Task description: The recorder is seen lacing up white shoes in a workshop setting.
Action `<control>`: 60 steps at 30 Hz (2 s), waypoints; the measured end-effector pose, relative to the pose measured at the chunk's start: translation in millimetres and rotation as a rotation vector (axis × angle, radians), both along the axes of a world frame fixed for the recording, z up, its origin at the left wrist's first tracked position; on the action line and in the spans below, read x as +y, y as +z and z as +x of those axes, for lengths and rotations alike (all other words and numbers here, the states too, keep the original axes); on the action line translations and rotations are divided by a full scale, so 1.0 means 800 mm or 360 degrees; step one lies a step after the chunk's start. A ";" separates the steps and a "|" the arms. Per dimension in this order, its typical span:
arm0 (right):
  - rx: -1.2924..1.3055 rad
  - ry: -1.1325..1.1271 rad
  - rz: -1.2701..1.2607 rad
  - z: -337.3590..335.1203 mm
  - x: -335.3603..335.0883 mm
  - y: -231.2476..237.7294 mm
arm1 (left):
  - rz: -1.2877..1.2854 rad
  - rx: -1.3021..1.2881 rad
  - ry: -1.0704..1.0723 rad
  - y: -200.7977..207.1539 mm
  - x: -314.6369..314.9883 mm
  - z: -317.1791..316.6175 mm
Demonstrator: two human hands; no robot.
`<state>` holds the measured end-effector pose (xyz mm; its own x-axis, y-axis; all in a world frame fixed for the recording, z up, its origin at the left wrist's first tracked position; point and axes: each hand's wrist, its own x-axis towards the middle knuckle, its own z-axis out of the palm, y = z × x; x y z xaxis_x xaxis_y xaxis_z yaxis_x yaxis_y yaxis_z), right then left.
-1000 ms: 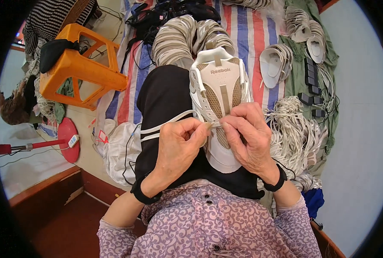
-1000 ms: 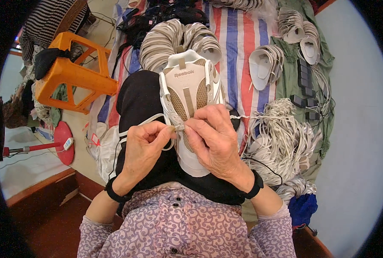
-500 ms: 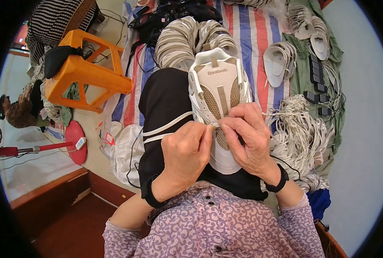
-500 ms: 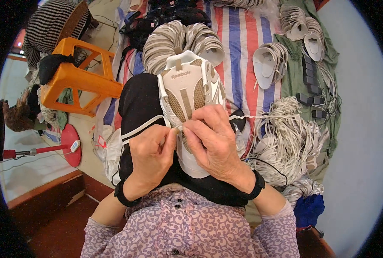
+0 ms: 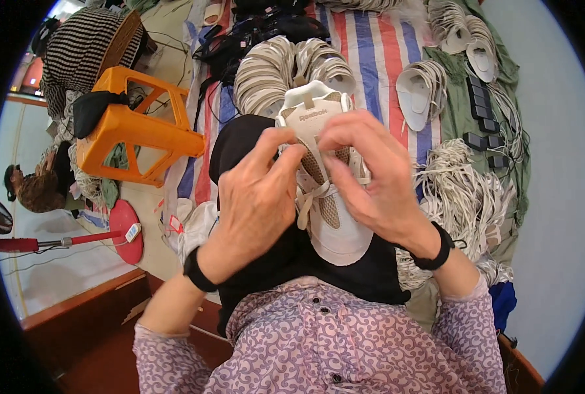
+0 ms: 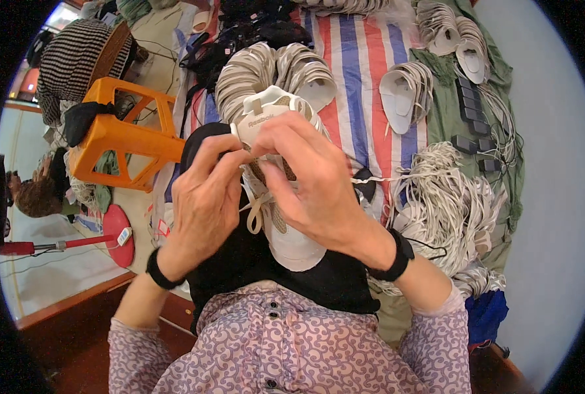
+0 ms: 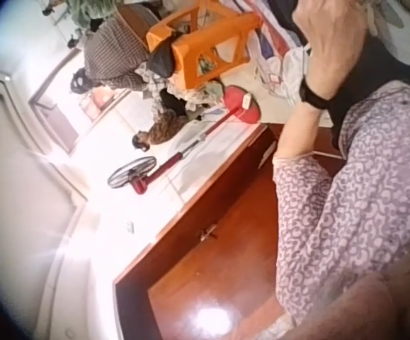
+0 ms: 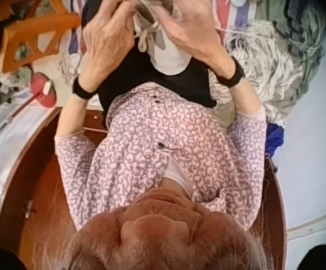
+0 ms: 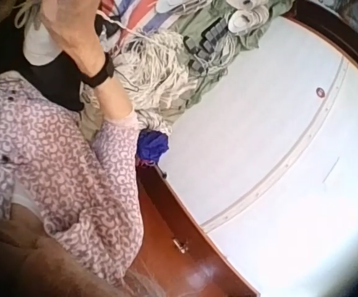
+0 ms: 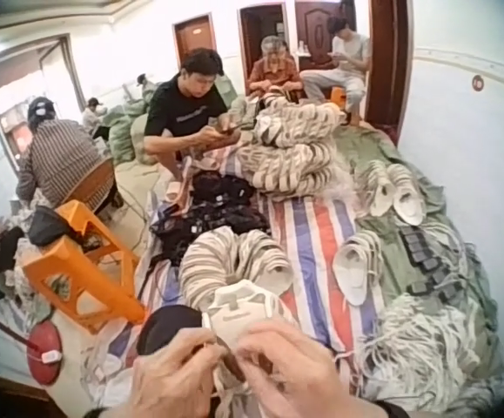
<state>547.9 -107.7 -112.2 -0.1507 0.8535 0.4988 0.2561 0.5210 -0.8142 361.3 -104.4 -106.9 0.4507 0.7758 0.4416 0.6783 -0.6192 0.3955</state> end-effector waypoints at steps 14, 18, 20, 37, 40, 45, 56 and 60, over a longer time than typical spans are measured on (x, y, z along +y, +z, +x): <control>-0.0493 0.0600 -0.0313 0.007 0.020 -0.003 | -0.0756 -0.0323 -0.0802 -0.025 0.045 -0.036; -0.0659 0.0640 -0.0269 0.005 0.021 0.002 | -0.0741 -0.0403 -0.0778 -0.029 0.039 -0.036; -0.0737 0.0769 -0.0364 0.003 0.026 0.008 | -0.0767 -0.0398 -0.0746 -0.030 0.036 -0.038; -0.1016 0.0723 0.0069 -0.004 0.039 0.005 | -0.0615 -0.0346 -0.0762 -0.025 0.038 -0.039; -0.1031 0.0837 -0.0101 0.002 0.039 0.006 | -0.0566 -0.0304 -0.0753 -0.026 0.032 -0.037; -0.1075 0.0870 -0.0062 0.000 0.031 -0.002 | -0.0555 -0.0245 -0.0730 -0.027 0.022 -0.034; -0.1331 0.0828 -0.0135 0.005 0.046 -0.007 | -0.0441 -0.0233 -0.0664 -0.032 0.024 -0.026; -0.1215 0.1005 -0.0416 0.009 0.063 -0.010 | -0.0495 -0.0247 -0.0627 -0.031 0.025 -0.025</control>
